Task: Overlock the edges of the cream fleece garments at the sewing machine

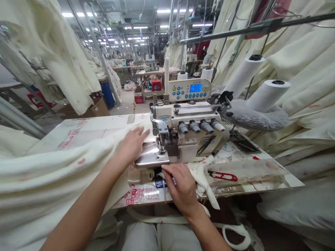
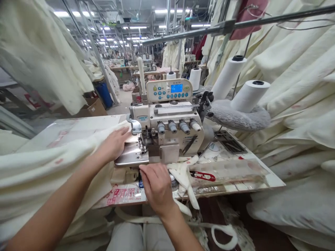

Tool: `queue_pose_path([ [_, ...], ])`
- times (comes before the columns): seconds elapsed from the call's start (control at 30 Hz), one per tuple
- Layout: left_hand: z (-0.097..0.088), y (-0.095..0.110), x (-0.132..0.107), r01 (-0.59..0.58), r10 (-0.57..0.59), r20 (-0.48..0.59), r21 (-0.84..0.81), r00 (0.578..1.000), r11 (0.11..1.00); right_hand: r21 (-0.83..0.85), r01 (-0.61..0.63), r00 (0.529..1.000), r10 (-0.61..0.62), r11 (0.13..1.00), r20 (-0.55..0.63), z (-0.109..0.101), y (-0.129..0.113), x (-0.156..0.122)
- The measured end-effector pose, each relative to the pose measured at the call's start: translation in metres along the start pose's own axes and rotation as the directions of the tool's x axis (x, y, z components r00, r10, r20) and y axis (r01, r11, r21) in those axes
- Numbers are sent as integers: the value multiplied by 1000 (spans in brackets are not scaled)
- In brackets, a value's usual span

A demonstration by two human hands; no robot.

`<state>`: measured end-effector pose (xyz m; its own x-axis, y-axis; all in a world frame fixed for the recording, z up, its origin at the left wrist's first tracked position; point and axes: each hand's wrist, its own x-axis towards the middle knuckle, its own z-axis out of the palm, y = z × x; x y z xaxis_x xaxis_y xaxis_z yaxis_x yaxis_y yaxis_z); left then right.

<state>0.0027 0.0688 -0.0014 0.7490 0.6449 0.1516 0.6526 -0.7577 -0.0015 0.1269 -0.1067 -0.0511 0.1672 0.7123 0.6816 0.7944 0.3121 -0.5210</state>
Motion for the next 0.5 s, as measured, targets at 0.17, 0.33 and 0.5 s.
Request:
queue_pose_path([
  [0.17,-1,-6,-83,245,-247,1,-130,969,961,229,-244,961,204,942,186,11,-11,-6],
  [0.33,-18,56,-122,116,-44,218,-329,975,937,503,-604,797,458,619,394,29,-9,8],
  [0.5,-12,106,-90,-109,126,40,-297,991,949,699,-650,647,699,298,304,15,16,1],
])
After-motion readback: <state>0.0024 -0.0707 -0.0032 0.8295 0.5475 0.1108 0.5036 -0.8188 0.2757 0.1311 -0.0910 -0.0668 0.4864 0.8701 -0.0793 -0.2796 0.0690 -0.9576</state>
